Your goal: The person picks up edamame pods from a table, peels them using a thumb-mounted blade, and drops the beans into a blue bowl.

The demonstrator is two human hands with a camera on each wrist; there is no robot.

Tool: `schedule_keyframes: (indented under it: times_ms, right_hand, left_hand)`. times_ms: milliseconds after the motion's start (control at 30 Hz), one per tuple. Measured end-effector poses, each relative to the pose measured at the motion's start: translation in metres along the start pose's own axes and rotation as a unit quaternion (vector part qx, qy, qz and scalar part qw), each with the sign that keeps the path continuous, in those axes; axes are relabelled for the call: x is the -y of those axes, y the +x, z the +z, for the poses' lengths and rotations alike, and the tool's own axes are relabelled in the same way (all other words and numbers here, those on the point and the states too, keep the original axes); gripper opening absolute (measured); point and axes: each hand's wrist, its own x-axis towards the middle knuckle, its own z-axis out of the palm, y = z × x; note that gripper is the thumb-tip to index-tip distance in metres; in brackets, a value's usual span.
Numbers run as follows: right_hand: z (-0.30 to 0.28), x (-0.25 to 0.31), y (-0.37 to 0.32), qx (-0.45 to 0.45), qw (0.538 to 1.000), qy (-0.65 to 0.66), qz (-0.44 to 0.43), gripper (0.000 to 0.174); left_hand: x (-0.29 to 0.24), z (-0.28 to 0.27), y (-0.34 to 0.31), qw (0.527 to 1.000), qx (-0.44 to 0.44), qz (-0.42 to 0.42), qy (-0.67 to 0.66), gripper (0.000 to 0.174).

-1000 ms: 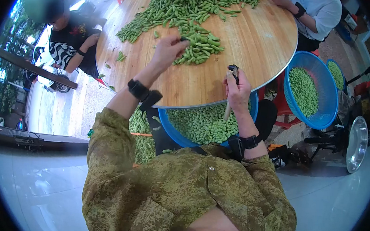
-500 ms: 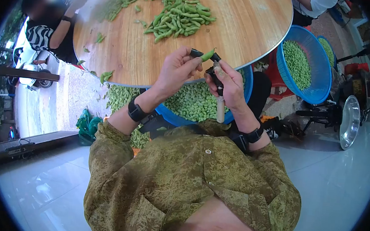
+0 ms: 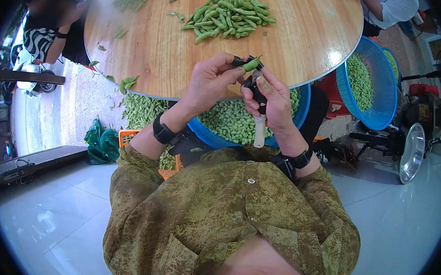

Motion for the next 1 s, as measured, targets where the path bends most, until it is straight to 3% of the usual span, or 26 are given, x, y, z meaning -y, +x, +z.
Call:
schedule_keyframes:
  times_ms: [233,433,533,600,633,700,733,800,833,900,933,967,1000]
  right_hand:
    - [0.007,0.007,-0.010,-0.005,1.000,-0.002,-0.011,0.048]
    - [0.002,0.007,-0.026,-0.052,0.996,-0.073,-0.017,0.040]
    - [0.000,0.011,-0.034,-0.051,0.997,-0.052,0.001,0.039]
    - [-0.004,0.014,-0.042,-0.037,0.999,-0.036,0.011,0.039]
    - [-0.006,0.016,-0.046,-0.020,0.999,-0.022,0.020,0.039]
    - [-0.010,0.019,-0.052,-0.015,0.999,0.006,0.034,0.038]
    - [-0.012,0.018,-0.054,-0.016,0.998,0.031,0.054,0.037]
    - [-0.018,0.017,-0.058,-0.015,0.996,0.056,0.072,0.037]
    - [-0.021,0.016,-0.060,-0.007,0.992,0.084,0.089,0.036]
    - [-0.027,0.011,-0.062,-0.001,0.988,0.115,0.107,0.035]
    - [-0.031,0.009,-0.062,-0.008,0.981,0.152,0.117,0.034]
    - [-0.032,0.008,-0.062,-0.014,0.974,0.188,0.127,0.034]
    - [-0.031,0.008,-0.063,-0.013,0.974,0.188,0.126,0.034]
  left_hand:
    - [-0.001,0.008,-0.004,1.000,0.015,0.002,0.012,0.015]
    - [0.017,0.023,-0.012,0.994,-0.006,0.109,0.017,0.012]
    - [0.020,0.024,-0.014,0.997,0.011,0.062,-0.040,0.010]
    - [0.020,0.020,-0.014,0.984,0.084,-0.051,-0.152,0.010]
    - [0.019,0.021,-0.016,0.983,0.084,-0.052,-0.151,0.010]
    - [0.013,0.025,-0.019,0.937,0.116,-0.150,-0.293,0.009]
    - [0.016,0.025,-0.020,0.937,0.117,-0.151,-0.292,0.009]
    - [0.021,0.026,-0.021,0.856,0.190,-0.208,-0.433,0.007]
    - [0.019,0.028,-0.021,0.857,0.191,-0.207,-0.432,0.007]
    - [0.016,0.034,-0.026,0.909,0.132,-0.210,-0.336,0.007]
    - [0.016,0.037,-0.030,0.908,0.133,-0.211,-0.336,0.007]
    - [0.016,0.039,-0.033,0.987,0.109,-0.083,-0.090,0.010]
    - [0.015,0.041,-0.035,0.982,0.077,0.053,0.164,0.012]
